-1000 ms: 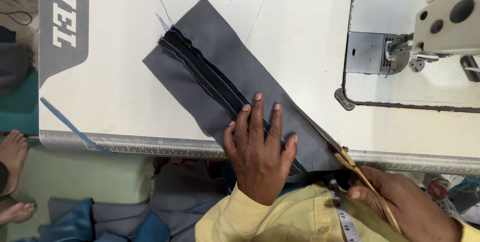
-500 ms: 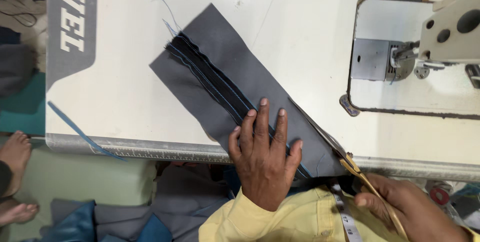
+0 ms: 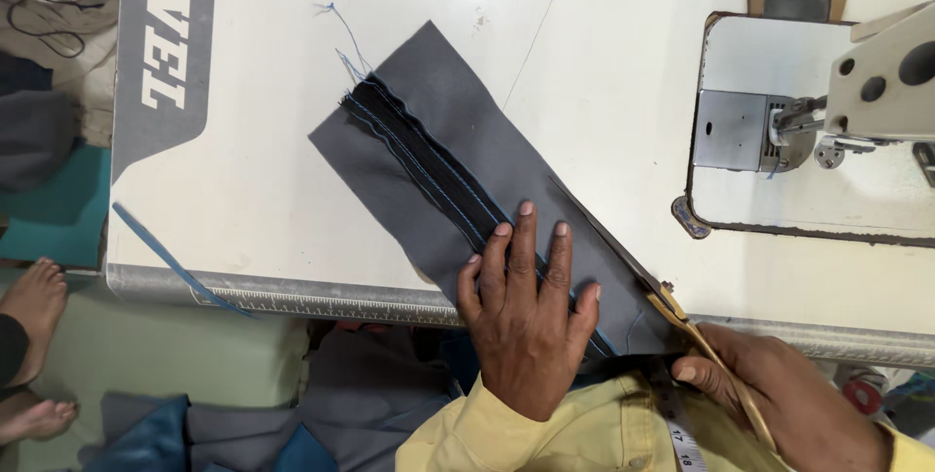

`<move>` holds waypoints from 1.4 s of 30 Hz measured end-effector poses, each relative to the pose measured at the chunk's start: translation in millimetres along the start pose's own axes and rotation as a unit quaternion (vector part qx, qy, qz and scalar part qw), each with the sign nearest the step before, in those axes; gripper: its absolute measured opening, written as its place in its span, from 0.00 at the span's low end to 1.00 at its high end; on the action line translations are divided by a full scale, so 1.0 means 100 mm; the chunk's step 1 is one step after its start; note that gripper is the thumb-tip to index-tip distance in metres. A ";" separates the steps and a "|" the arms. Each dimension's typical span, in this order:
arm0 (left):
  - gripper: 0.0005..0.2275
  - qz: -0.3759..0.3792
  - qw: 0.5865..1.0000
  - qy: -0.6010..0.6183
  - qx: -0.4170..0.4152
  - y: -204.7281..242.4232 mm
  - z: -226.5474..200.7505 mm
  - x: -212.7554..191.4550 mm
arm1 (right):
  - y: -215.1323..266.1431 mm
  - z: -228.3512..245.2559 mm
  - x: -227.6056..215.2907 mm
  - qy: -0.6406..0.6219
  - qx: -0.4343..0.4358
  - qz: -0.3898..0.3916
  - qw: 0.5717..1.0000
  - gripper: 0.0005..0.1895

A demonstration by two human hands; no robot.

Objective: The person measures a gray fabric piece with a zipper using a tape measure and marks it with a pen. They then use scissors to trim the fabric along the marked lines and edges, repeatedly measuring and cutting to shape the piece.

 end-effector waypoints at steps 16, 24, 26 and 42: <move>0.27 -0.029 0.998 -0.038 0.034 -0.37 0.27 -0.32 | 0.05 0.02 0.01 -0.121 0.064 0.029 0.990 0.25; 0.33 0.022 0.999 -0.026 0.003 -0.23 0.13 -0.11 | 0.08 -0.51 0.26 -0.140 0.042 0.061 0.987 0.24; 0.33 0.021 0.999 -0.027 0.001 -0.11 0.03 -0.07 | 0.10 -0.65 0.37 -0.150 0.005 0.074 0.986 0.26; 0.34 0.043 0.999 -0.025 -0.020 -0.02 -0.04 0.02 | 0.08 -0.45 0.25 -0.014 0.029 0.062 0.998 0.36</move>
Point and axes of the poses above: each hand's wrist, its own y-axis away from the middle knuckle, its own x-axis out of the palm, z = x × y, the point moved 10 cm from there along -y, towards the middle knuckle, and after that the axes turned 8 degrees about z, right-handed, at the moved point
